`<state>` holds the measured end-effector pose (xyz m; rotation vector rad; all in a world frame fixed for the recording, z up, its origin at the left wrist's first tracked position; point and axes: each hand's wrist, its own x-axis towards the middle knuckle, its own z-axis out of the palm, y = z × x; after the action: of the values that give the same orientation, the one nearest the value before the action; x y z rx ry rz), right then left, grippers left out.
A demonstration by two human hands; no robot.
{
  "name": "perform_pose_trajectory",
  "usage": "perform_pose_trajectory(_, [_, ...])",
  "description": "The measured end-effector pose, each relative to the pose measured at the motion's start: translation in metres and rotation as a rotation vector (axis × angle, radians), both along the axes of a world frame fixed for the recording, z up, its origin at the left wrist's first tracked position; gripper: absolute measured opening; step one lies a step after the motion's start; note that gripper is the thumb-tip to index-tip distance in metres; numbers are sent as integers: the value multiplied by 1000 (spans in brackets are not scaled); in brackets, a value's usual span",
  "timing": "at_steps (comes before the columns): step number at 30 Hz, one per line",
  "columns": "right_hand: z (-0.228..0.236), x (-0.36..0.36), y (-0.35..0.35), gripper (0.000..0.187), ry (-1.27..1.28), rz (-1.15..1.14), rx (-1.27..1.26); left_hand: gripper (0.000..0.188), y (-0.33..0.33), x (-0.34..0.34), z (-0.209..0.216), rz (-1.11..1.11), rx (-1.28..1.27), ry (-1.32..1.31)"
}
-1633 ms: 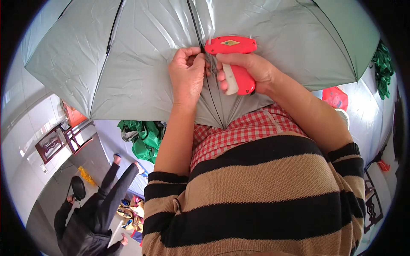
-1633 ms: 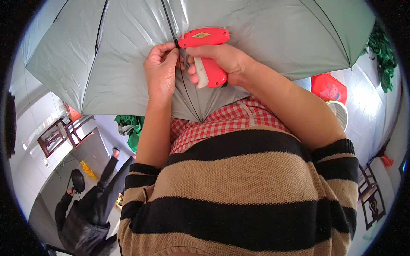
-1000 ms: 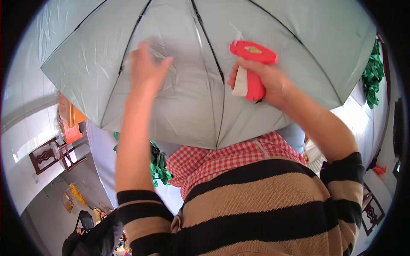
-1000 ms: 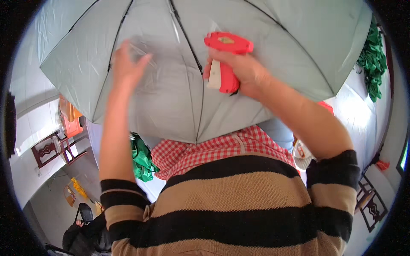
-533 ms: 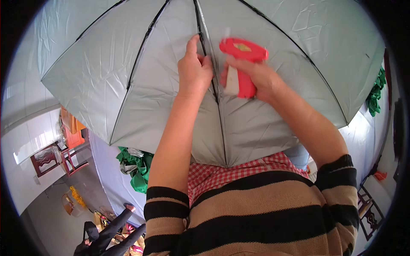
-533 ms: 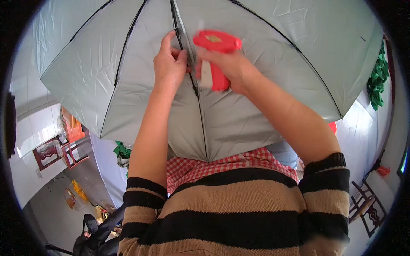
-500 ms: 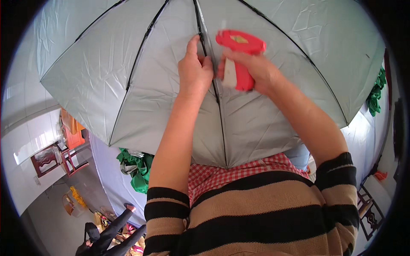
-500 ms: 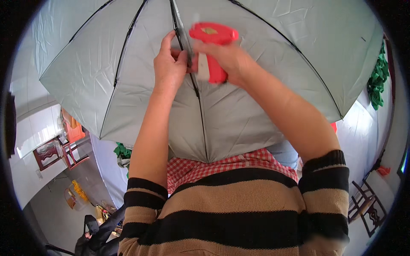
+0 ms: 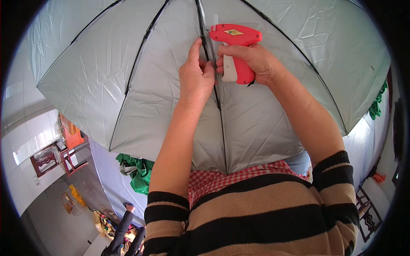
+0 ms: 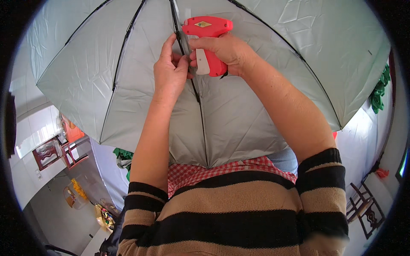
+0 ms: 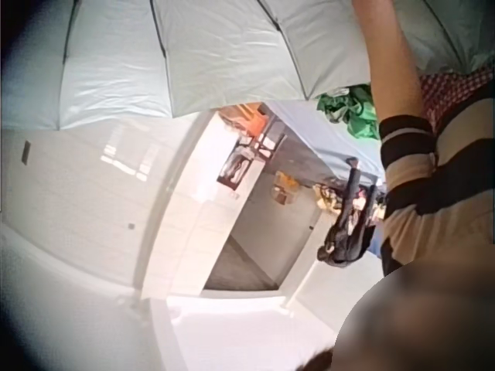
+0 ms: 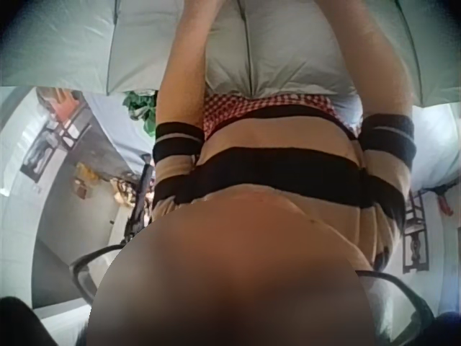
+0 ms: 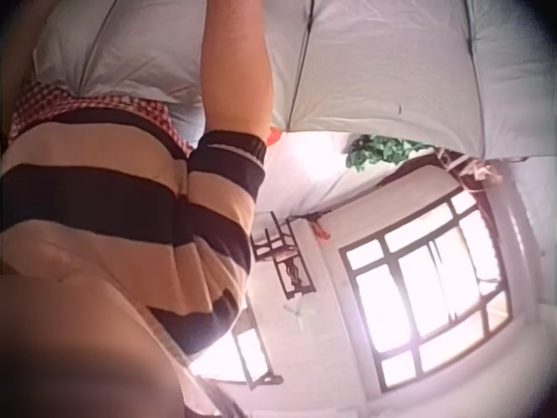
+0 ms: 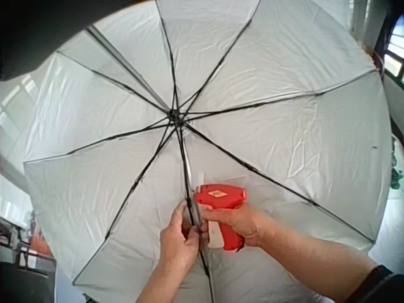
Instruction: The recorder is assembling umbrellas by using a hot glue gun to secure the fabric to the ribs.
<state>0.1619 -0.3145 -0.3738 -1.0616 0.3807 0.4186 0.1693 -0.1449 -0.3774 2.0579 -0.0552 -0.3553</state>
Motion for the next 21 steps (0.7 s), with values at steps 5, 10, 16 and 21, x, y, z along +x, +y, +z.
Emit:
perform_pose_trajectory(5, [0, 2, -6, 26, 18, 77, 113, 60, -1, -1, 0, 5, -45, -32])
perform_pose_trajectory(10, [-4, 5, -13, 27, -18, 136, 227, 57, -1, 0, -1, -4, -33, -11])
perform_pose_trajectory(16, [-5, 6, -16, 23, 7, 148, 267, 57, -1, -2, 4, -10, -20, -6])
perform_pose_trajectory(21, [-7, 11, -19, 22, 20, 181, 304, 56, -1, 0, 5, -22, -15, -15])
